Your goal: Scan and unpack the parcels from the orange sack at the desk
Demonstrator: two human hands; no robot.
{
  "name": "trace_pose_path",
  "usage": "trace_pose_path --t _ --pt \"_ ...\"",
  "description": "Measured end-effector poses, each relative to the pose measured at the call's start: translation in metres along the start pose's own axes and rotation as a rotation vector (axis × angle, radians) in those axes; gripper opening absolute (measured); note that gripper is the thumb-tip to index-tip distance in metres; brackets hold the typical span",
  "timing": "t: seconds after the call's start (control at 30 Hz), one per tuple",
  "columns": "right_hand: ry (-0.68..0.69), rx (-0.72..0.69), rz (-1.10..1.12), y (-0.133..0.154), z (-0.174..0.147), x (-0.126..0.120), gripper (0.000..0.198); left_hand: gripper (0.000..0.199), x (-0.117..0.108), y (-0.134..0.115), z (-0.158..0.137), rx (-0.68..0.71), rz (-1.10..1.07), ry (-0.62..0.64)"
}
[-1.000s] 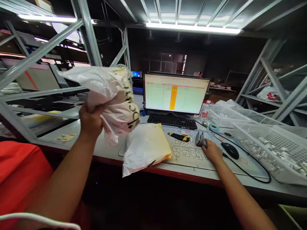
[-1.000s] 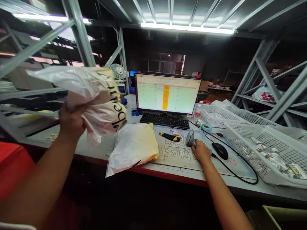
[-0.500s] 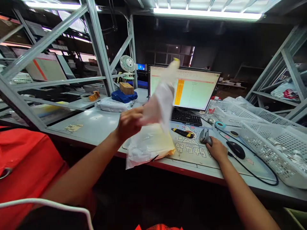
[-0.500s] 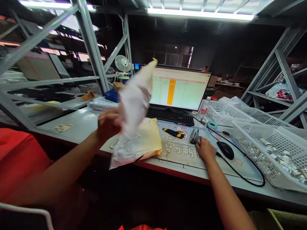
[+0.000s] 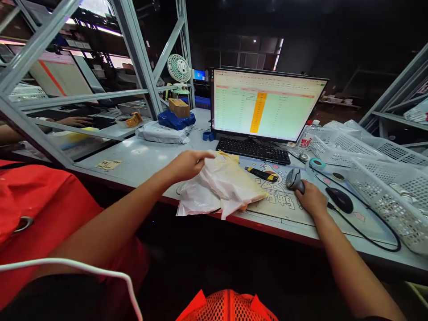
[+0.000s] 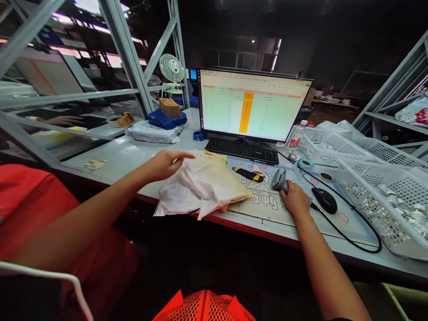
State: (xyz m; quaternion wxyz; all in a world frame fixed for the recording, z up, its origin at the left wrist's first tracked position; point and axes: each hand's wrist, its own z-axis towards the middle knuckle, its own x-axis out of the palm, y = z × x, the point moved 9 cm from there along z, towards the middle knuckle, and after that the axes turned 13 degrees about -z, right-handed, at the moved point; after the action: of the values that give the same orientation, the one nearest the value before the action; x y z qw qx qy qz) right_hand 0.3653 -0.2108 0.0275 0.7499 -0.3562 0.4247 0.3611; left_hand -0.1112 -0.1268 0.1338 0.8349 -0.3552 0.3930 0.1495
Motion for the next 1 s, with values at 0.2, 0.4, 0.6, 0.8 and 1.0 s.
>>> trace_pose_path --t 0.2,0.4,0.6,0.8,1.0 --pt "0.025 -0.017 0.008 0.001 0.001 -0.006 0.055 0.034 0.055 -0.025 0.064 -0.191 0.22 -0.097" --pt "0.015 -0.053 0.059 -0.008 0.005 -0.02 0.055 0.054 0.099 0.01 0.062 -0.193 0.27 -0.058" --pt "-0.153 -0.15 0.223 -0.007 0.016 -0.095 0.037 0.065 0.137 0.007 0.031 -0.026 0.274 0.108" --pt "-0.084 -0.473 0.46 0.056 0.002 -0.164 0.033 0.051 0.15 -0.003 0.021 -0.042 0.324 0.125" --pt "0.083 -0.702 0.441 0.135 -0.015 -0.173 0.026 0.052 0.153 0.001 0.025 -0.102 0.28 0.159"
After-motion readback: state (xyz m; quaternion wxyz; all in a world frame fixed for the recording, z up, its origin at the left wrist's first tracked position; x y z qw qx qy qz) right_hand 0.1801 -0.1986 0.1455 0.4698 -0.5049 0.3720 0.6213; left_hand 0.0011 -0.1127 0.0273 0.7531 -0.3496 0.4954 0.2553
